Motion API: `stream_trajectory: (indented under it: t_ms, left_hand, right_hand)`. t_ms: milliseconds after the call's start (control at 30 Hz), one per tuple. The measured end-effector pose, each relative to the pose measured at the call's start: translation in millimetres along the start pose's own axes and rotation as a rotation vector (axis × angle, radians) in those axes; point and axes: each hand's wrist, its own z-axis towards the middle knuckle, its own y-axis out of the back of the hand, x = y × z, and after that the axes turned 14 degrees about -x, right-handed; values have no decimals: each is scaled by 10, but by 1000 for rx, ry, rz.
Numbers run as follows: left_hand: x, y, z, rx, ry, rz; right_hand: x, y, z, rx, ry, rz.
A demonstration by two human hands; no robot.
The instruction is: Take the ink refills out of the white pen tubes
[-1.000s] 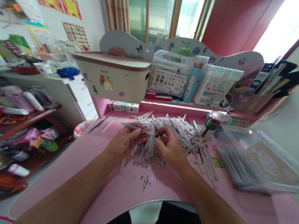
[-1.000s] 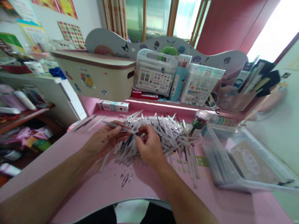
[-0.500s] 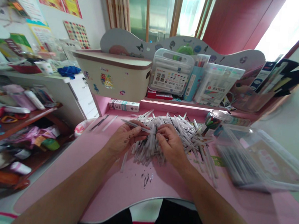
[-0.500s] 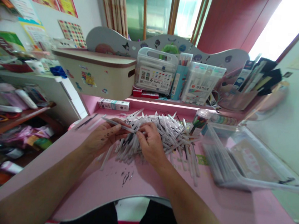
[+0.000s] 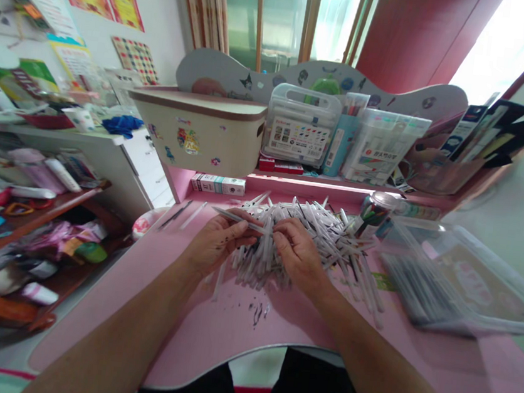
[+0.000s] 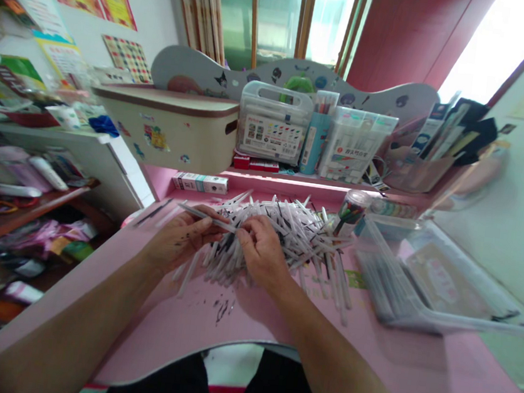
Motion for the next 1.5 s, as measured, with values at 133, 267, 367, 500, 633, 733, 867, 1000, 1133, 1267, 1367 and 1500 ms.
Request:
stream_trajectory:
  t_ms: [133, 267, 367, 500, 633, 733, 867, 1000, 1133, 1267, 1367, 1500]
  left_hand:
    - [-25, 5, 7, -12, 1, -1]
    - [-38, 20, 5, 14, 18, 11]
    - [-55, 33, 12, 28, 31, 15]
    - [-137, 82, 86, -147, -11, -84]
    - [-268, 226, 209, -522, -12, -334]
    - [-327, 345, 268, -651, 111, -479]
    - [-328, 414, 289, -673, 159, -516]
    - [-319, 402, 289, -668, 153, -532]
    - [-326, 385, 280, -667, 149, -539]
    - [-322, 379, 268, -661, 152, -534]
    - [-311, 383, 269, -659, 154, -523]
    - [-296, 401, 281, -666, 152, -500]
  right_hand:
    - [19, -2, -10, -13, 12, 2]
    - [40, -12, -23, 10, 14, 13]
    - [41, -32, -26, 43, -43, 34]
    - [89, -59, 12, 59, 4, -47]
    - [223, -142, 63, 292, 107, -380]
    - [317, -296, 64, 505, 202, -628]
    - [365, -556, 16, 562, 313, -793]
    - [363, -733, -34, 593, 351, -892]
    - [365, -795, -40, 613, 330, -915]
    - [348, -795, -33, 597, 349, -896]
    - [319, -787, -35, 569, 352, -881]
    - [290, -793, -33, 572, 329, -883]
